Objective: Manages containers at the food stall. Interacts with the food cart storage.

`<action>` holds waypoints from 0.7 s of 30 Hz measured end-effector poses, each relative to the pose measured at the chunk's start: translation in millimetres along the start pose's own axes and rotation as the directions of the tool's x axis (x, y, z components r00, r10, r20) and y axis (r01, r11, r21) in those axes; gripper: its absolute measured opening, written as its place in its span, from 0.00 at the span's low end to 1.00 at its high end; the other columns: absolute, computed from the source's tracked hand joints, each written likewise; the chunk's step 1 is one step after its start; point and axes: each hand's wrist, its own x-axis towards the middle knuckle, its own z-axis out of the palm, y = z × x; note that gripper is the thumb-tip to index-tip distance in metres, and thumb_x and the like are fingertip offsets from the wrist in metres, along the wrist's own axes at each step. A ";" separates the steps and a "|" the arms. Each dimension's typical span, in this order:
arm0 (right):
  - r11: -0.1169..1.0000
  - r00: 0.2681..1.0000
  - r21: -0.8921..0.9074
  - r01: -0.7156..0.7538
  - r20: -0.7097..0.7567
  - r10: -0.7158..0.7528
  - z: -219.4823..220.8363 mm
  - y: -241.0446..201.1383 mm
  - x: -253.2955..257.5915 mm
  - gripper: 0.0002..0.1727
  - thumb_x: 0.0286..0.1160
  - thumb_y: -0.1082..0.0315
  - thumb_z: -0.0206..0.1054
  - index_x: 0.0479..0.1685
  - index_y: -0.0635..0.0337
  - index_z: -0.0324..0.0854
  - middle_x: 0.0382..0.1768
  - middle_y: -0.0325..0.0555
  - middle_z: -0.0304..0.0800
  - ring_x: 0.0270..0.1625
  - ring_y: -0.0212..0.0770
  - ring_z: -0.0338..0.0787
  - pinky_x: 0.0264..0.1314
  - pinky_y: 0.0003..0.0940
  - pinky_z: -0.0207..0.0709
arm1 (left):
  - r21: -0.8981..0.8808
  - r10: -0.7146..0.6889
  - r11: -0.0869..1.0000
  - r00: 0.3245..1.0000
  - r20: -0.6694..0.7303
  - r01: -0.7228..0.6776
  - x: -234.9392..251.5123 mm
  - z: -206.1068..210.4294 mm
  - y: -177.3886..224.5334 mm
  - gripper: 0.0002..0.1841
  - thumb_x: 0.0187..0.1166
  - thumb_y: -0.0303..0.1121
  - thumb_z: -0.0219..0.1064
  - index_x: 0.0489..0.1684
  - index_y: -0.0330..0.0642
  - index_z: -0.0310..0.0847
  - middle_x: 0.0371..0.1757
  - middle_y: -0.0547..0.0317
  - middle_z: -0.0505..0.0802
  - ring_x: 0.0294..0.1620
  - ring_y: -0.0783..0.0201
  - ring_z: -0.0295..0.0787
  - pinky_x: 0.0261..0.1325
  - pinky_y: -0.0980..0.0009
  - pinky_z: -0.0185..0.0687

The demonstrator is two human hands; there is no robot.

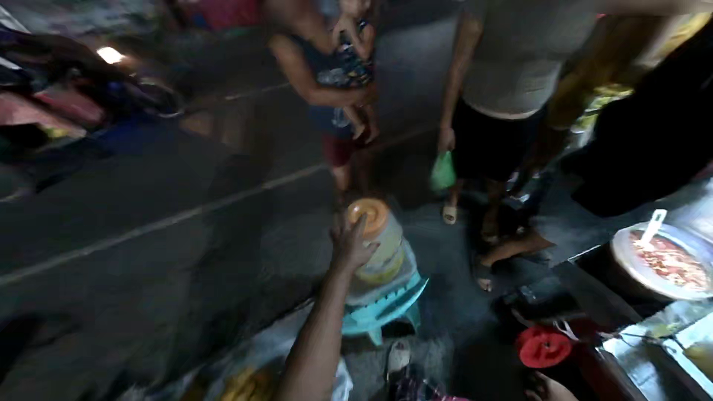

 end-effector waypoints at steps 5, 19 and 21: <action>0.979 0.972 -0.051 0.196 -0.119 -0.201 -17.7 -146.4 37.1 0.40 0.72 0.53 0.77 0.82 0.65 0.72 0.74 0.67 0.81 0.76 0.65 0.82 0.81 0.65 0.71 | 0.041 0.124 0.988 0.937 0.325 -0.146 80.6 6.4 -26.1 0.57 0.54 0.60 0.85 0.93 0.66 0.57 0.96 0.34 0.44 0.94 0.25 0.33 0.87 0.29 0.46; 0.711 0.699 0.081 0.699 -0.285 -0.656 -23.2 -413.9 155.2 0.81 0.39 0.37 0.90 0.92 0.76 0.40 0.91 0.80 0.39 0.94 0.66 0.50 0.93 0.49 0.57 | -0.002 0.233 0.970 0.934 0.269 -0.242 77.2 14.0 -38.5 0.55 0.52 0.68 0.78 0.90 0.60 0.66 0.86 0.19 0.62 0.81 0.19 0.61 0.70 0.30 0.67; 0.706 0.684 0.077 0.704 -0.342 -0.645 -13.2 -417.8 160.6 0.84 0.35 0.33 0.89 0.91 0.77 0.39 0.90 0.82 0.39 0.93 0.67 0.53 0.92 0.50 0.59 | -0.025 0.248 0.965 0.879 0.408 -0.261 85.7 8.1 -44.1 0.59 0.55 0.67 0.80 0.95 0.66 0.53 0.89 0.17 0.52 0.86 0.19 0.53 0.80 0.31 0.60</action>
